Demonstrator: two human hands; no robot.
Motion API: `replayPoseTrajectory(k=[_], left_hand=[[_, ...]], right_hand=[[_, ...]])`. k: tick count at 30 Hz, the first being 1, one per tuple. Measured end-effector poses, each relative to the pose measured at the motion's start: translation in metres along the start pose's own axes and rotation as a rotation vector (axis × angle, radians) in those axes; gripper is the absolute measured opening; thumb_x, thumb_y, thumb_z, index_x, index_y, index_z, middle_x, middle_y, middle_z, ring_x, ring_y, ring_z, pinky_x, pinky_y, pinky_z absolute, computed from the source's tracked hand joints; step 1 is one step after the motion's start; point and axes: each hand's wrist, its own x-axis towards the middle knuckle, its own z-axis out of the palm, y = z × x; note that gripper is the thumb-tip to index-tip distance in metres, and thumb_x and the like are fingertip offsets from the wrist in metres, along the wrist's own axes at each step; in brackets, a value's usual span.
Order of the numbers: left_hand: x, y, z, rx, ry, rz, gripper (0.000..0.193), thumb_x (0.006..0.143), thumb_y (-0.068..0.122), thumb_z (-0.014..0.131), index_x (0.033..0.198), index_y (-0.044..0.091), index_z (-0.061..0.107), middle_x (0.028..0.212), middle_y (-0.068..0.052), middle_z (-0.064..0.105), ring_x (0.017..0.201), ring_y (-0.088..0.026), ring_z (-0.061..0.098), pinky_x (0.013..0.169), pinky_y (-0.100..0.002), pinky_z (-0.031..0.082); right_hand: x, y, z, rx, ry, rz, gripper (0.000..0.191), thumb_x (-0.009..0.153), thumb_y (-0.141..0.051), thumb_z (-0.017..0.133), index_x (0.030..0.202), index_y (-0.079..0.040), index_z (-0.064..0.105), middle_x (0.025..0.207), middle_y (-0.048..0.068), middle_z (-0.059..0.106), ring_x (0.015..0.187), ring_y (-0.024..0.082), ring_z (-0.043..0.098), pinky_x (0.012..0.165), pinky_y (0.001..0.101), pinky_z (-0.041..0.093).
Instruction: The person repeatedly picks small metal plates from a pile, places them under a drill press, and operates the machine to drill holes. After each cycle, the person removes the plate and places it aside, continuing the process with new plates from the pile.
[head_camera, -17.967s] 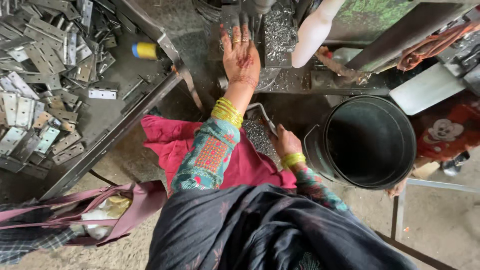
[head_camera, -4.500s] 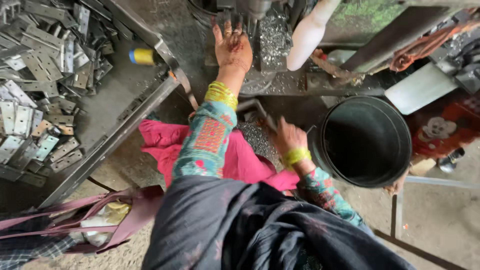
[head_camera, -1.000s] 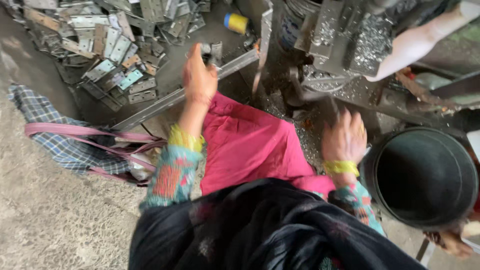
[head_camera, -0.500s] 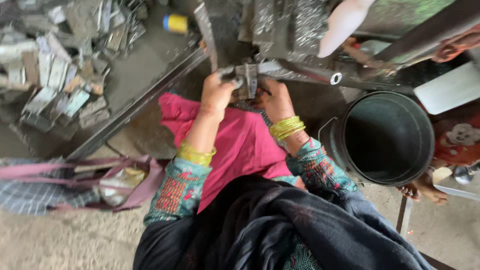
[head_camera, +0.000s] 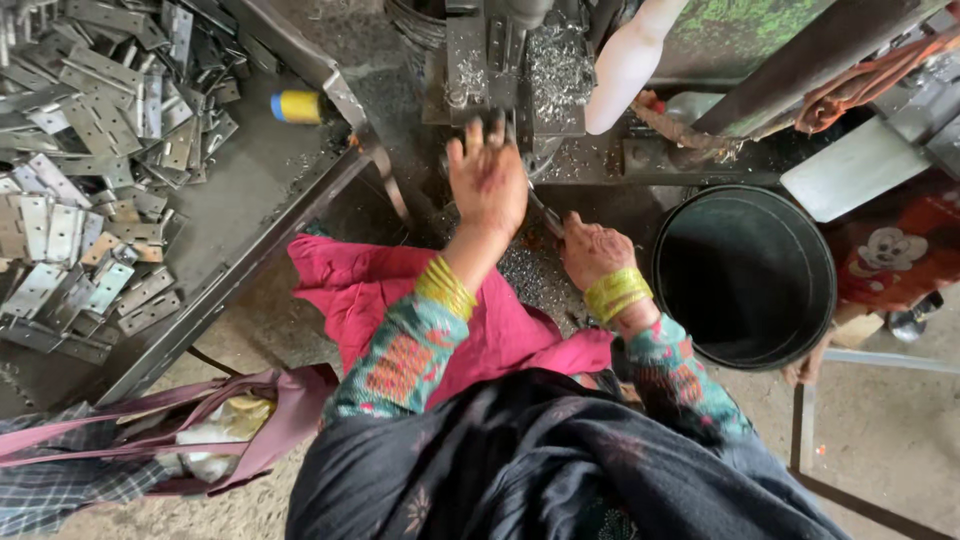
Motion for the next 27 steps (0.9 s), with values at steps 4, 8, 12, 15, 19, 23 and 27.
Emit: replayPoseTrajectory(k=[4,8,12,15,19,23,27], left_hand=[[0.021,-0.003,-0.003,0.106,-0.011,-0.023,0.048,0.102,0.011,0.044,0.148,0.006,0.054,0.156,-0.011,0.047,0.147,-0.026,0.040,0.112,-0.047,0.032],[0.041,0.000,-0.002,0.277,-0.178,0.005,0.041,0.102,0.016,0.047,0.142,0.009,0.053,0.160,-0.007,0.040,0.150,-0.026,0.035,0.115,-0.049,0.028],[0.045,0.002,0.007,0.247,-0.190,0.003,0.041,0.108,0.015,0.045,0.148,0.009,0.049,0.162,-0.007,0.040,0.153,-0.026,0.035,0.120,-0.049,0.027],[0.044,0.000,0.016,0.264,-0.119,-0.055,0.043,0.106,0.017,0.041,0.148,0.011,0.046,0.161,-0.007,0.038,0.150,-0.023,0.036,0.120,-0.047,0.027],[0.042,-0.004,0.026,0.285,-0.003,-0.080,0.044,0.103,0.018,0.037,0.147,0.012,0.045,0.160,-0.006,0.037,0.146,-0.021,0.036,0.119,-0.045,0.026],[0.042,-0.004,0.030,0.325,-0.034,-0.037,0.045,0.103,0.017,0.037,0.147,0.011,0.046,0.160,-0.005,0.037,0.147,-0.022,0.036,0.120,-0.047,0.023],[0.044,-0.003,0.030,0.463,-0.049,-0.036,0.045,0.104,0.017,0.037,0.147,0.010,0.048,0.161,-0.004,0.038,0.148,-0.023,0.035,0.121,-0.050,0.020]], right_hand=[[0.012,0.011,0.013,0.166,-0.116,0.088,0.034,0.094,-0.031,0.065,0.115,-0.005,0.057,0.098,0.025,0.072,0.096,0.046,0.069,0.080,0.0551,0.054],[0.005,0.026,0.047,0.242,-0.047,0.098,0.038,0.091,-0.037,0.070,0.112,-0.007,0.060,0.097,0.024,0.072,0.097,0.046,0.068,0.080,0.0553,0.053],[-0.018,0.023,0.093,0.408,-0.050,0.217,0.041,0.092,-0.044,0.072,0.105,-0.006,0.064,0.095,0.024,0.071,0.093,0.047,0.067,0.079,0.0552,0.052],[-0.022,0.026,0.103,0.349,0.263,-0.072,0.043,0.083,-0.036,0.071,0.107,-0.001,0.062,0.091,0.025,0.070,0.086,0.050,0.065,0.070,0.0588,0.050],[-0.015,0.033,0.098,0.280,0.122,0.103,0.038,0.093,-0.043,0.071,0.097,-0.006,0.062,0.087,0.023,0.070,0.085,0.048,0.066,0.070,0.0595,0.049],[-0.017,0.028,0.104,0.319,0.078,0.144,0.036,0.095,-0.042,0.069,0.100,-0.007,0.061,0.087,0.023,0.070,0.084,0.047,0.067,0.070,0.0582,0.051],[-0.022,0.023,0.103,0.377,0.527,-0.170,0.049,0.092,-0.037,0.067,0.120,0.002,0.059,0.089,0.025,0.070,0.080,0.049,0.065,0.066,0.0595,0.049]])
